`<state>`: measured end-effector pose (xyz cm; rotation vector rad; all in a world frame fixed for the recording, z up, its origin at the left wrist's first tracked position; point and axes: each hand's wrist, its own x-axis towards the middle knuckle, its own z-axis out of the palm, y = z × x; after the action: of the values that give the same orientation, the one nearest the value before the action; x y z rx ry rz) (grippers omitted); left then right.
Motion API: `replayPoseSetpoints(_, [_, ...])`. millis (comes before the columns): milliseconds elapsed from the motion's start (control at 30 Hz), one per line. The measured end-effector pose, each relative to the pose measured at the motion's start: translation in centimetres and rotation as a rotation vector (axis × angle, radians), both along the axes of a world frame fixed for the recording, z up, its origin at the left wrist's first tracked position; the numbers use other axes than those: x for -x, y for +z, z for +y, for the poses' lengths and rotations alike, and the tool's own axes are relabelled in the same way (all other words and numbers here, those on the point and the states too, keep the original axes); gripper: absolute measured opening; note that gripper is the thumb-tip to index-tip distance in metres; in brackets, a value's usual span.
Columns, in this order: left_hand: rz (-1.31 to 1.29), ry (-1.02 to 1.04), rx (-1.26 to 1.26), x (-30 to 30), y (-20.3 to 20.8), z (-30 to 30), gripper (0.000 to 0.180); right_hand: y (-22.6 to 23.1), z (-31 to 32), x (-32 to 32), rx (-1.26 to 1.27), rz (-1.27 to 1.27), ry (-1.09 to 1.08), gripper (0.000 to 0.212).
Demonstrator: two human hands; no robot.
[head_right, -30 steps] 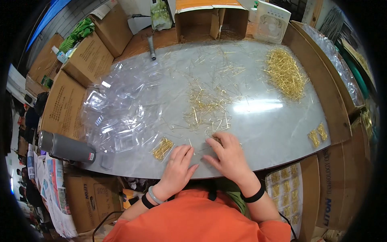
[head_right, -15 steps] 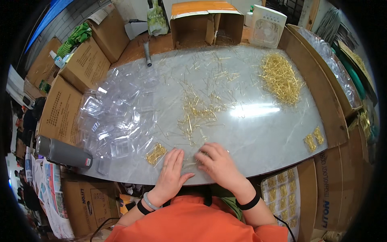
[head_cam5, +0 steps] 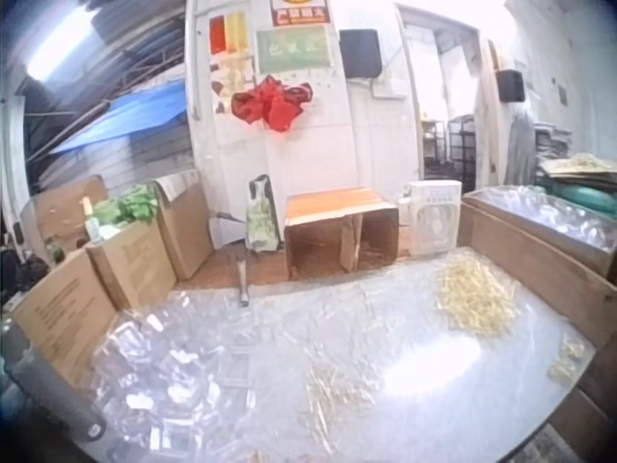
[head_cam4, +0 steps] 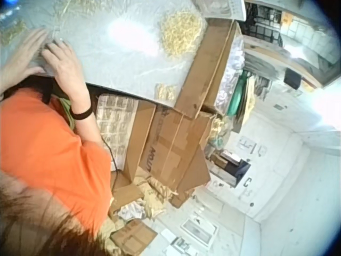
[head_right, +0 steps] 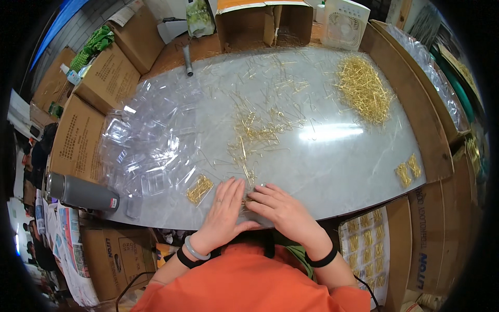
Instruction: The recorder is sorting and counting small gold-colored metal pins at a workshop table.
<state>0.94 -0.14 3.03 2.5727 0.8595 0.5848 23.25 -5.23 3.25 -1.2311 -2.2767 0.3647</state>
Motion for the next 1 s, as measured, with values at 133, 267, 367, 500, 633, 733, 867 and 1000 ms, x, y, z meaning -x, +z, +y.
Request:
replayPoseSetpoints(133, [0.009, -0.016, -0.045, 0.3, -0.4, -0.1, 0.085, -0.6, -0.1, 0.9, 0.03, 0.254, -0.077, 0.041])
replayPoseSetpoints(267, [-0.028, -0.027, -0.006, 0.0, 0.1, -0.1, 0.077, 1.2, -1.4, 0.9, -0.138, 0.021, -0.384, 0.04])
replayPoseSetpoints(367, [-0.067, -0.07, 0.045, -0.2, 0.4, 0.0, 0.073, 0.7, -2.1, 0.7, -0.07, -0.051, -0.317, 0.04])
replayPoseSetpoints(500, [-0.087, -0.078, 0.016, -0.3, -0.2, 0.2, 0.069, -0.7, -2.0, 1.8, 0.001, 0.184, -0.276, 0.037])
replayPoseSetpoints(633, [-0.067, -0.046, -0.031, -0.2, -0.4, -0.3, 0.06, 0.3, -1.5, 2.3, -0.033, 0.23, -0.389, 0.032])
replayPoseSetpoints(733, [-0.059, -0.044, -0.054, 0.0, -0.8, -0.3, 0.055, 1.4, 0.7, 2.5, -0.068, -0.076, -0.296, 0.042])
replayPoseSetpoints(867, [-0.072, -0.041, -0.062, 0.0, -1.0, -0.3, 0.055, 1.0, 0.9, 2.6, 0.027, -0.169, -0.425, 0.055])
replayPoseSetpoints(1000, [-0.133, -0.012, -0.004, 0.1, -0.8, -0.6, 0.057, 1.6, -1.2, 2.5, 0.071, -0.099, -0.403, 0.054])
